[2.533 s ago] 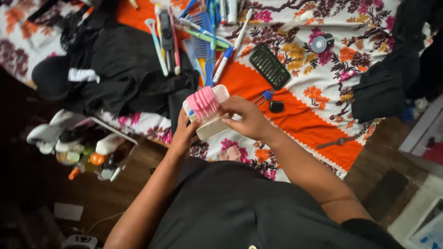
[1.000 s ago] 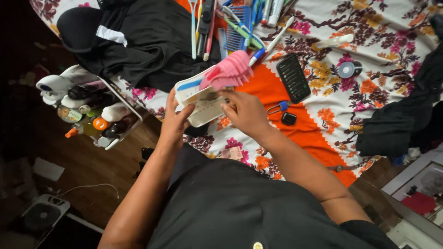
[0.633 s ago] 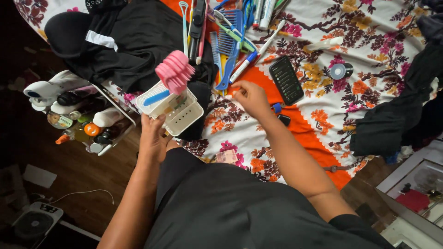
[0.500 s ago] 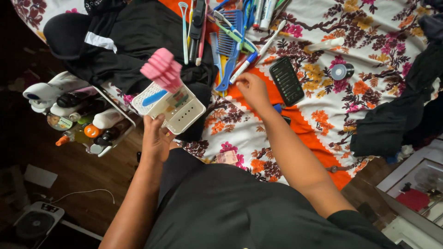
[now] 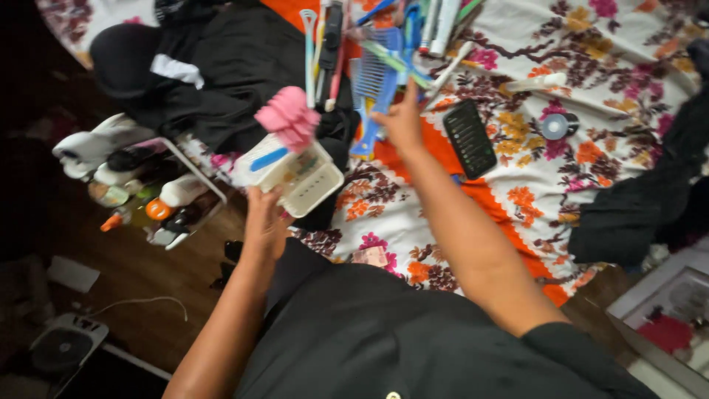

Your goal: Sort and place personal grooming and stationery items into a storage container.

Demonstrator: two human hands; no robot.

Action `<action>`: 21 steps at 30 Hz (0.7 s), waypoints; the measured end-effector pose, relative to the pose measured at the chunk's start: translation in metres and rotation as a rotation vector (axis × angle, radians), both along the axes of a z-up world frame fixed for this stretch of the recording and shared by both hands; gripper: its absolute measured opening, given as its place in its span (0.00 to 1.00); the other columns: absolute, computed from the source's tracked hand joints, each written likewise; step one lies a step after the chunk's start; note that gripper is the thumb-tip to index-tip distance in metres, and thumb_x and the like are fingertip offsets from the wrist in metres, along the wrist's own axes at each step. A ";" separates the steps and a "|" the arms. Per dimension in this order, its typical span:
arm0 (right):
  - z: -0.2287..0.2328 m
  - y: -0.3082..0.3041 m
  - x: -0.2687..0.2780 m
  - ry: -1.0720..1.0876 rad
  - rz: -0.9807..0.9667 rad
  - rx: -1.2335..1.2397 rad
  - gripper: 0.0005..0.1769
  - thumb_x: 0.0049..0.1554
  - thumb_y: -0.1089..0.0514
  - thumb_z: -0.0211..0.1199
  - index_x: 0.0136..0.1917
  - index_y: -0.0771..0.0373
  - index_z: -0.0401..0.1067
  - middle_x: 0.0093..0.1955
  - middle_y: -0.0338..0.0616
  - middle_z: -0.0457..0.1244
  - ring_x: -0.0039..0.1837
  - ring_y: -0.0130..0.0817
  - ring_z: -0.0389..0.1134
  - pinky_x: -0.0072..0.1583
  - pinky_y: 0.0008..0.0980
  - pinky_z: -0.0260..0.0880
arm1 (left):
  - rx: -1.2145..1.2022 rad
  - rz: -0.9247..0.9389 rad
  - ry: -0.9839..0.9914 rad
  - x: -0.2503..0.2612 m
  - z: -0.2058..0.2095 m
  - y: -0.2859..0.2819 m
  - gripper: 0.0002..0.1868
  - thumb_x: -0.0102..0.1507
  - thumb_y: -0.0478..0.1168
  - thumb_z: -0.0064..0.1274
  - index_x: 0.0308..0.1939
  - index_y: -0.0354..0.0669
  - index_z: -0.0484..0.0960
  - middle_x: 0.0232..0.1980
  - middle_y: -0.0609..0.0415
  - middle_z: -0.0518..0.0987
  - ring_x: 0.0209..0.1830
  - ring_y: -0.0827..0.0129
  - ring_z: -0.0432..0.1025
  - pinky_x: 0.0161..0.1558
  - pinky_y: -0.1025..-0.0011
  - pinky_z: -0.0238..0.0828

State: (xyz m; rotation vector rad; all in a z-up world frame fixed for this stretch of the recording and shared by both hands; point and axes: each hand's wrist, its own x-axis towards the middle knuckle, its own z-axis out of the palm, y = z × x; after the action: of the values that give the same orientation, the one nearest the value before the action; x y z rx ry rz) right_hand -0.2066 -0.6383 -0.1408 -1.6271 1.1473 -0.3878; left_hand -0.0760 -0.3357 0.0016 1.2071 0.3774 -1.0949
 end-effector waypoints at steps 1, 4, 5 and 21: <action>0.016 0.004 -0.006 -0.009 0.010 0.006 0.64 0.42 0.62 0.77 0.79 0.64 0.37 0.42 0.47 0.69 0.41 0.43 0.72 0.42 0.38 0.73 | 0.006 0.010 -0.009 0.000 0.002 0.000 0.38 0.58 0.50 0.54 0.71 0.57 0.57 0.71 0.54 0.66 0.69 0.53 0.63 0.58 0.45 0.67; 0.045 0.015 -0.046 -0.121 -0.032 0.521 0.47 0.51 0.64 0.70 0.80 0.58 0.55 0.34 0.36 0.59 0.28 0.24 0.56 0.28 0.28 0.55 | -0.020 -0.083 -0.077 -0.006 0.009 -0.001 0.41 0.57 0.50 0.57 0.72 0.56 0.57 0.72 0.54 0.66 0.72 0.56 0.62 0.61 0.45 0.67; 0.042 0.022 -0.068 -0.186 -0.009 0.721 0.34 0.58 0.62 0.67 0.74 0.64 0.60 0.38 0.37 0.62 0.31 0.24 0.58 0.32 0.27 0.57 | 0.013 -0.121 -0.069 -0.008 0.013 0.000 0.43 0.57 0.48 0.57 0.74 0.58 0.55 0.73 0.54 0.65 0.72 0.57 0.61 0.61 0.47 0.65; 0.223 0.025 -0.105 -0.828 -0.031 0.312 0.19 0.63 0.76 0.66 0.64 0.63 0.70 0.57 0.44 0.67 0.56 0.38 0.71 0.56 0.42 0.76 | -0.006 -0.545 -0.118 -0.049 0.014 0.010 0.54 0.54 0.41 0.66 0.79 0.43 0.52 0.68 0.43 0.74 0.66 0.59 0.69 0.63 0.67 0.65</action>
State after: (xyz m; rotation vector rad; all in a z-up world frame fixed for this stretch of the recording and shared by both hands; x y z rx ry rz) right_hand -0.3121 -0.6128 0.0817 -1.0054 0.5573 -0.7694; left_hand -0.1247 -0.3256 0.0160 1.4028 -0.0561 -1.4756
